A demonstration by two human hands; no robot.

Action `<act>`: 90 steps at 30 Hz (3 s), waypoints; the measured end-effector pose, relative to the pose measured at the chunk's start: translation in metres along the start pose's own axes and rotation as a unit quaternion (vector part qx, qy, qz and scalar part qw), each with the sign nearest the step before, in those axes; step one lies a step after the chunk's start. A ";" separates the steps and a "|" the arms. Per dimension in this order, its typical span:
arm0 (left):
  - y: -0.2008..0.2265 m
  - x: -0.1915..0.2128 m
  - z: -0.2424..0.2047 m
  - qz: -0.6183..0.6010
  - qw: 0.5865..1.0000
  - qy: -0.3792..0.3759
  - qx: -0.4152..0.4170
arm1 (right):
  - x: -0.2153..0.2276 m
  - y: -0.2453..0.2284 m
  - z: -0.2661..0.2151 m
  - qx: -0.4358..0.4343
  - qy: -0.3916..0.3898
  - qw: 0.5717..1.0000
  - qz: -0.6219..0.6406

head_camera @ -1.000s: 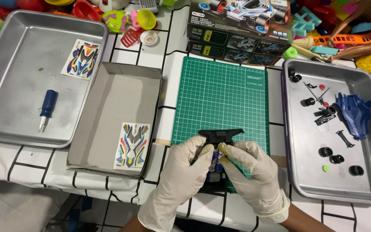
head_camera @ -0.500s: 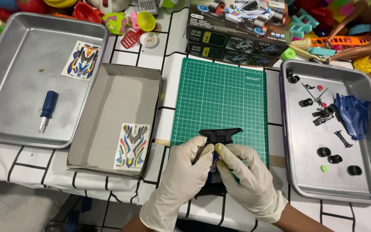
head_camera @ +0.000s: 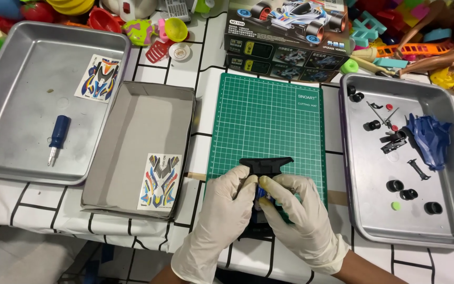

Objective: The person assembles a black plastic chassis for a model car on a green cutting mat. They insert a small motor into the frame, place two AA batteries into the battery holder, and attach a black plastic cover to the assembly.

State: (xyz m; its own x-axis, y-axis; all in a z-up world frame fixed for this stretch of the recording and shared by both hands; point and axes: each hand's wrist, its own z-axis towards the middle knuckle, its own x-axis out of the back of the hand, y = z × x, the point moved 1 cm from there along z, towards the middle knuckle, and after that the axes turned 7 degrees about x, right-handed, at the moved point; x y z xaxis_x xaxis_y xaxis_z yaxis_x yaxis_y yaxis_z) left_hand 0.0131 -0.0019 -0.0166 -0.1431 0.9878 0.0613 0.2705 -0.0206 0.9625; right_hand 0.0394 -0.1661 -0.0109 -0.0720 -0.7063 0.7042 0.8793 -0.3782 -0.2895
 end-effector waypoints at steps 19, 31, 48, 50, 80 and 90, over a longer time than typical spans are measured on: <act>-0.009 0.008 0.023 0.277 0.960 0.020 -0.023 | 0.006 0.011 0.003 -0.002 0.035 0.993 0.112; 0.033 0.012 0.002 0.203 0.970 -0.004 0.135 | 0.010 0.021 0.000 -0.296 0.191 0.852 0.388; 0.036 0.022 -0.020 0.282 0.959 -0.018 -0.036 | 0.008 0.039 -0.020 -0.257 0.160 0.858 0.414; 0.050 0.051 -0.035 0.270 0.958 0.026 0.094 | 0.005 0.044 -0.024 -0.304 0.190 0.850 0.385; 0.015 0.152 -0.063 0.422 0.784 0.449 -0.079 | 0.001 0.043 -0.013 -0.230 0.053 0.947 0.220; -0.018 0.002 -0.008 0.549 0.821 0.114 -0.105 | -0.013 0.043 -0.025 -0.135 -0.017 0.991 -0.004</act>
State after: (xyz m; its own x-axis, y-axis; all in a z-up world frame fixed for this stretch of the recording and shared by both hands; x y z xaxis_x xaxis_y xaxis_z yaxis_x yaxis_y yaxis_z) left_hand 0.0006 -0.0008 -0.0323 -0.1032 0.3010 0.9480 0.1885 -0.9299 0.3158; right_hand 0.0660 -0.1877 -0.0489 -0.0588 -0.6835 0.7276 0.7203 -0.5336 -0.4431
